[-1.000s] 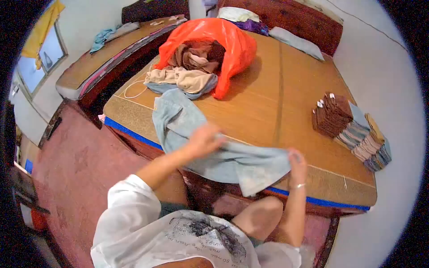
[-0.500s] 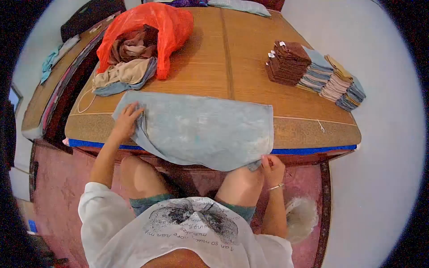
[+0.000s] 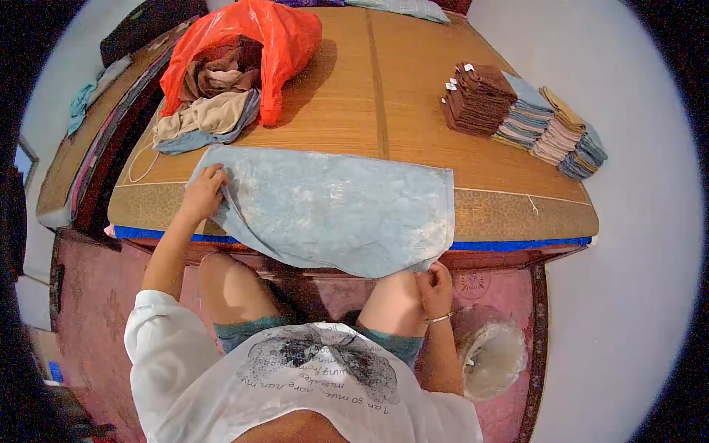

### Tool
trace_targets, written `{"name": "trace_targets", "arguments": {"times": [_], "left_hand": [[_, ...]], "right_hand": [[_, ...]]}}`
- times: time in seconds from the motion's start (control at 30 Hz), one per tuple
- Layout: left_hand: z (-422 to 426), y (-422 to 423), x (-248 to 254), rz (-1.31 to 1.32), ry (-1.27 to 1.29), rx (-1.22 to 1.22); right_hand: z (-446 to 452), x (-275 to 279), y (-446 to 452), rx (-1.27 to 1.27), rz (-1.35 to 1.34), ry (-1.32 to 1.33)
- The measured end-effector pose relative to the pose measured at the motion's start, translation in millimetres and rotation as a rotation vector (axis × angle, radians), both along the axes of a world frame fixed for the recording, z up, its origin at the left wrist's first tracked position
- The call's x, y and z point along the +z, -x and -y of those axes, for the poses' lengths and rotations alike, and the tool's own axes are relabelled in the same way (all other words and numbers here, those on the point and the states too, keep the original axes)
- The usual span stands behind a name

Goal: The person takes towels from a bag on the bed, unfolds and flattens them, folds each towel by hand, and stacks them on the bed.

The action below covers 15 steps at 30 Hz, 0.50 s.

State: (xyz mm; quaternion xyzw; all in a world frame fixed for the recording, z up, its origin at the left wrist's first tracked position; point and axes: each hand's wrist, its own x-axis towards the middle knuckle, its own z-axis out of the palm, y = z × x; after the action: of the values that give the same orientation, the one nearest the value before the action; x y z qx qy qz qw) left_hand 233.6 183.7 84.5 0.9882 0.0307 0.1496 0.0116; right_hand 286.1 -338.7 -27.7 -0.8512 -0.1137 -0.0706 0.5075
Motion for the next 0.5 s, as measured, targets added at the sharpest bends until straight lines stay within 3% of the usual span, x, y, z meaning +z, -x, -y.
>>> {"name": "trace_targets", "arguments": {"times": [0.1,0.17,0.2,0.23,0.3,0.4,0.5], "left_hand": [[-2.1,12.0,15.6,0.089,-0.064,-0.021],[-9.2,20.1,17.2,0.16,-0.123,-0.057],[-7.1,27.3,28.7,0.031,-0.028,0.037],[-5.9,33.3,34.6,-0.099,0.068,0.132],[-16.8,47.4,29.2,-0.052,0.146,0.131],[-29.5,70.0,25.6,0.036,0.324,0.102],[-31.1,90.1,29.4,0.02,0.577,0.123]], "right_hand": [[3.8,-3.9,-0.8,0.011,-0.02,-0.031],[8.2,-7.3,-3.6,-0.084,0.019,-0.342],[15.6,-8.5,-5.7,-0.098,-0.033,-0.507],[25.7,-7.4,-8.1,-0.093,-0.037,-0.508],[36.6,9.6,-7.9,-0.195,-0.082,-0.699],[29.3,68.0,0.3,-0.327,-0.162,-0.708],[56.8,54.8,-5.8,-0.176,-0.207,-0.894]]}}
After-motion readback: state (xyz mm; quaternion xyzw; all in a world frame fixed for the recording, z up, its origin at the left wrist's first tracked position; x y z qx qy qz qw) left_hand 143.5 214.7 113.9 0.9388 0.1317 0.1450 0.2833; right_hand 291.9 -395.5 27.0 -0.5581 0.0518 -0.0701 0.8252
